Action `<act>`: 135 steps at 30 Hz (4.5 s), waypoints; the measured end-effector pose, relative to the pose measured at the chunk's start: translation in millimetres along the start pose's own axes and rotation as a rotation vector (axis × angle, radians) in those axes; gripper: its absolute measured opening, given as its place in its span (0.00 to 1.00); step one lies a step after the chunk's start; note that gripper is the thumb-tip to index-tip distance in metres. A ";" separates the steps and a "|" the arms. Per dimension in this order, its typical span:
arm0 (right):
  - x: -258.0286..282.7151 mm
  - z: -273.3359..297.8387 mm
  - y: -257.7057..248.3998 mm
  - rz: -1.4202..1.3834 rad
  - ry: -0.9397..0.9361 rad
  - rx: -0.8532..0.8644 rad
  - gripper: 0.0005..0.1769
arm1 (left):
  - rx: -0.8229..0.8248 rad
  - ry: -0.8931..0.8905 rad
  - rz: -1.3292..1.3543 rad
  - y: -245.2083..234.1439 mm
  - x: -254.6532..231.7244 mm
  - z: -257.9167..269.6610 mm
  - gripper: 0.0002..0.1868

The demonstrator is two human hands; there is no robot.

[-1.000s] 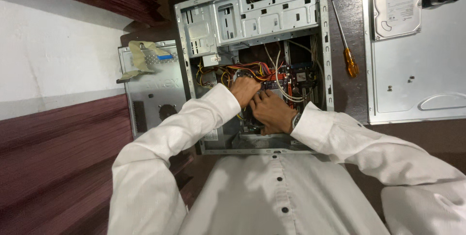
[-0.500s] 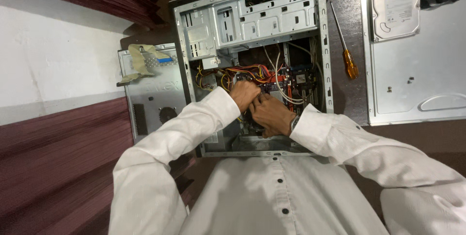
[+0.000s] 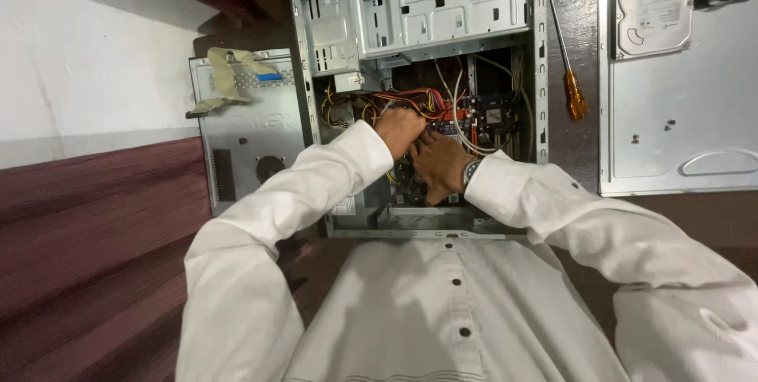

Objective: The person removes a cooling fan, a hard drive, and various cables from a computer case by hand and using a screwdriver, then handles another cooling fan with a heatsink.

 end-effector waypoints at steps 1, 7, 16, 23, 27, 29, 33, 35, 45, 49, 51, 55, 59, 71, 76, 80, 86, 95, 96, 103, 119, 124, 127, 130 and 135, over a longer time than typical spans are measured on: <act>5.4 0.1 0.7 0.004 -0.002 0.001 0.65 | -0.003 -0.003 0.000 -1.6 -1.5 5.0 0.09; 2.1 -3.7 10.0 -0.037 0.032 -0.006 0.66 | 0.033 0.023 0.022 -11.3 -18.9 11.6 0.08; -3.5 20.6 -51.2 -0.291 0.174 0.174 0.33 | 0.048 0.045 -0.028 -10.0 -20.2 11.1 0.06; -0.8 -10.7 2.4 -0.177 -0.165 0.011 0.34 | 0.044 0.064 -0.050 13.6 -21.7 11.7 0.03; 0.9 -7.0 -15.9 -0.181 -0.279 0.058 0.38 | 0.001 0.055 -0.116 16.0 -23.5 12.7 0.02; 3.2 -6.8 -14.3 -0.183 -0.283 0.039 0.38 | -0.008 0.062 -0.082 0.6 -24.8 14.8 0.03; 4.7 -6.2 -13.6 -0.159 -0.302 -0.034 0.39 | -0.014 0.064 -0.032 5.5 -21.2 16.0 0.05; 1.1 -6.4 -13.6 -0.144 -0.305 -0.063 0.39 | -0.012 0.058 -0.042 0.2 -21.8 9.0 0.06; 2.6 -8.8 -13.4 -0.091 -0.324 -0.297 0.42 | 0.012 0.072 -0.134 11.2 -22.5 13.9 0.08; -0.1 3.1 -19.4 -0.067 -0.342 -0.344 0.42 | 0.023 0.063 -0.145 10.5 -24.5 13.2 0.07; -1.1 16.8 -40.9 -0.258 -0.422 -0.397 0.37 | 0.035 0.108 -0.147 12.0 -27.3 10.2 0.07; 1.3 -12.7 4.1 0.016 -0.210 -0.176 0.45 | -0.022 0.115 -0.152 -0.9 -28.7 15.2 0.09; -1.4 -9.7 8.0 -0.077 -0.171 -0.076 0.40 | -0.013 0.085 -0.117 1.1 -28.8 12.5 0.08; 0.3 0.5 3.4 -0.091 -0.119 -0.212 0.34 | 0.091 0.103 -0.007 23.7 -20.1 7.2 0.03; -7.9 -17.8 18.1 -0.050 -0.111 -0.165 0.40 | 0.162 0.104 0.091 33.1 -11.4 10.8 0.12; -10.0 10.9 -20.7 -0.066 0.091 -0.090 0.32 | 0.083 0.087 0.053 8.9 -22.8 4.7 0.04; 4.6 11.0 -30.5 -0.115 0.112 -0.046 0.38 | 0.080 0.091 0.036 -23.3 -11.6 18.2 0.06; -8.3 -9.4 -9.1 -0.124 0.007 0.011 0.66 | 0.189 -0.089 0.113 -29.1 24.2 33.8 0.10; -2.6 -6.5 0.4 -0.133 -0.024 0.040 0.71 | 0.198 -0.169 0.147 -16.7 35.3 52.9 0.11; -12.7 7.7 -27.8 -0.339 -0.049 -0.001 0.80 | -0.209 -0.288 0.543 -126.2 36.6 91.7 0.09; -22.8 103.9 -178.9 -0.908 0.160 -0.366 0.65 | -0.829 -0.210 1.477 -215.3 16.0 136.6 0.07; -26.3 139.1 -203.6 -1.029 0.143 -0.645 0.84 | -0.709 -0.021 1.799 -247.1 -31.1 116.6 0.08; -30.5 151.9 -209.3 -1.061 0.161 -0.739 0.76 | -0.791 0.094 1.710 -269.4 -46.1 109.7 0.07; -45.2 169.3 -200.8 -1.097 0.255 -0.870 0.78 | -0.901 0.133 1.531 -286.8 -61.3 105.1 0.07; -57.5 191.7 -183.0 -1.350 0.193 -0.919 0.70 | -1.041 0.106 1.487 -282.1 -74.2 86.9 0.08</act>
Point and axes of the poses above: each hand's wrist, its own z-axis away from the middle knuckle, its own y-axis out of the palm, x = y × z, the point moved 9 cm from there along -z, towards the middle knuckle, and after that the axes turned 2 degrees about z, right-handed, at the moved point
